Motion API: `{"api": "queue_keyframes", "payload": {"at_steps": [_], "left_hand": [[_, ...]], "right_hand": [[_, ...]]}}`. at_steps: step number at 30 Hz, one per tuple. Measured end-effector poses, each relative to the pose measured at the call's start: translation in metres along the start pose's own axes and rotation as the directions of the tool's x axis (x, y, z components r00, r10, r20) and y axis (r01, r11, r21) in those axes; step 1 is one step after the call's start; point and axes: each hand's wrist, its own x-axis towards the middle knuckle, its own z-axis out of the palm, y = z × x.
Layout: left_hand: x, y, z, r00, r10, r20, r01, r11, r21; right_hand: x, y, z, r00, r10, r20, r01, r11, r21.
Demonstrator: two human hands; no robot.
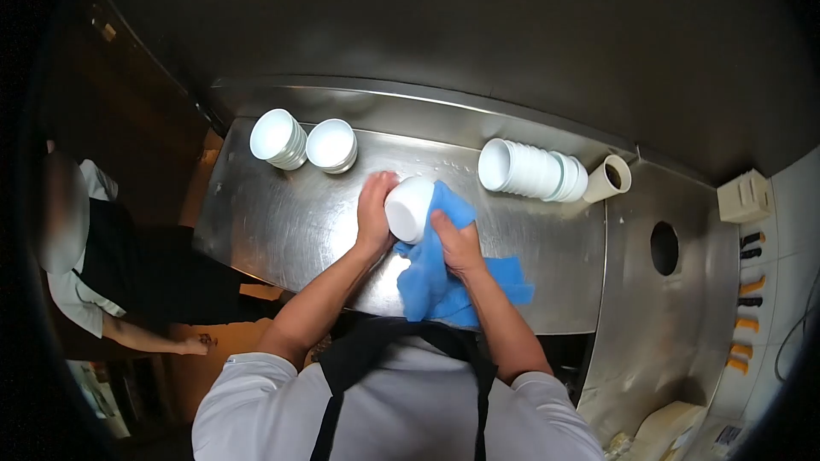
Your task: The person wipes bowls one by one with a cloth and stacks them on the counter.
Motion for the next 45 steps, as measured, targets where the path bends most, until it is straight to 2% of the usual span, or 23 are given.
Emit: {"api": "queue_keyframes", "payload": {"at_steps": [2, 3, 6, 7, 9, 10, 11, 12, 14, 16, 18, 19, 22, 24, 26, 28, 30, 32, 33, 36, 38, 39, 45], "left_hand": [[0.001, -0.003, 0.007, 0.908, 0.411, 0.081, -0.418, 0.879, 0.231], [-0.003, 0.009, 0.002, 0.871, 0.322, 0.372, -0.482, 0.711, 0.513], [0.008, 0.027, 0.001, 0.937, -0.197, 0.287, 0.129, 0.962, 0.239], [0.011, 0.028, -0.003, 0.917, -0.260, 0.302, 0.206, 0.958, 0.200], [0.015, 0.030, -0.008, 0.873, -0.364, 0.325, 0.347, 0.931, 0.110], [0.015, 0.024, -0.012, 0.909, -0.280, 0.310, 0.250, 0.959, 0.135], [0.015, 0.014, -0.017, 0.934, -0.199, 0.296, 0.154, 0.974, 0.169], [0.013, 0.014, -0.015, 0.949, -0.118, 0.291, 0.058, 0.976, 0.209], [0.010, 0.019, -0.011, 0.884, -0.329, 0.333, 0.369, 0.927, -0.063], [0.014, 0.023, -0.012, 0.740, -0.514, 0.434, 0.653, 0.704, -0.280], [0.019, 0.013, -0.017, 0.762, -0.507, 0.403, 0.628, 0.731, -0.268], [0.018, 0.008, -0.018, 0.817, -0.467, 0.340, 0.557, 0.791, -0.253], [0.005, 0.018, -0.009, 0.868, -0.408, 0.282, 0.483, 0.823, -0.298], [-0.007, 0.040, 0.004, 0.840, -0.450, 0.301, 0.535, 0.776, -0.334], [-0.013, 0.025, -0.004, 0.924, -0.235, 0.302, 0.302, 0.933, -0.196], [-0.020, 0.021, -0.004, 0.924, -0.071, 0.375, 0.057, 0.997, 0.048], [-0.024, 0.042, 0.013, 0.919, -0.088, 0.384, -0.166, 0.797, 0.580], [-0.015, 0.023, 0.005, 0.686, 0.274, 0.674, -0.715, 0.427, 0.554], [-0.016, 0.026, 0.008, 0.679, 0.312, 0.665, -0.725, 0.428, 0.540], [0.009, 0.027, -0.006, 0.592, 0.464, 0.659, -0.790, 0.174, 0.587], [0.021, 0.038, -0.011, 0.589, 0.514, 0.624, -0.767, 0.114, 0.631], [0.024, 0.043, -0.013, 0.575, 0.554, 0.602, -0.744, 0.047, 0.667], [0.068, 0.060, -0.082, 0.630, 0.603, 0.489, -0.430, -0.254, 0.867]], "right_hand": [[0.010, -0.004, 0.014, 0.993, 0.060, -0.099, -0.066, 0.996, -0.056], [0.007, -0.002, 0.020, 0.966, -0.251, 0.069, 0.257, 0.880, -0.400], [0.002, -0.002, 0.019, 0.663, -0.274, 0.697, 0.739, 0.091, -0.668], [0.009, -0.002, 0.025, 0.868, -0.212, 0.448, 0.488, 0.525, -0.698], [0.007, 0.003, 0.022, 0.865, -0.089, 0.494, 0.486, 0.394, -0.781], [0.005, 0.003, 0.024, 0.857, -0.021, 0.515, 0.493, 0.326, -0.807], [-0.006, 0.003, 0.027, 0.967, 0.031, 0.252, 0.137, 0.774, -0.618], [-0.007, 0.005, 0.029, 0.946, -0.088, 0.312, 0.281, 0.702, -0.654], [-0.008, 0.007, 0.028, 0.848, -0.302, 0.436, 0.531, 0.488, -0.693], [-0.011, 0.004, 0.025, 0.826, -0.271, 0.494, 0.561, 0.319, -0.764], [-0.008, 0.001, 0.026, 0.795, -0.228, 0.561, 0.597, 0.137, -0.790], [-0.011, 0.009, 0.017, 0.875, -0.185, 0.447, 0.477, 0.477, -0.738], [-0.013, 0.010, 0.008, 0.948, -0.304, 0.099, 0.305, 0.770, -0.561], [0.000, 0.006, -0.009, 0.953, -0.124, -0.275, 0.015, 0.931, -0.366], [0.009, 0.001, -0.016, 0.910, 0.099, -0.402, -0.104, 0.995, 0.009], [0.013, 0.002, -0.017, 0.920, 0.220, -0.324, -0.127, 0.950, 0.285], [0.016, 0.012, -0.016, 0.941, 0.267, -0.207, -0.149, 0.878, 0.456], [0.026, 0.019, -0.018, 0.956, 0.285, -0.068, -0.204, 0.812, 0.546], [0.031, 0.019, -0.016, 0.958, 0.288, 0.008, -0.240, 0.782, 0.576], [0.031, 0.024, 0.002, 0.947, 0.262, 0.187, -0.321, 0.788, 0.525], [0.019, 0.009, 0.052, 0.964, 0.039, -0.264, -0.034, 0.999, 0.021], [0.021, 0.003, 0.052, 0.982, -0.131, -0.137, 0.128, 0.991, -0.030], [0.022, -0.030, -0.013, 0.981, -0.186, -0.060, 0.154, 0.923, -0.353]]}}
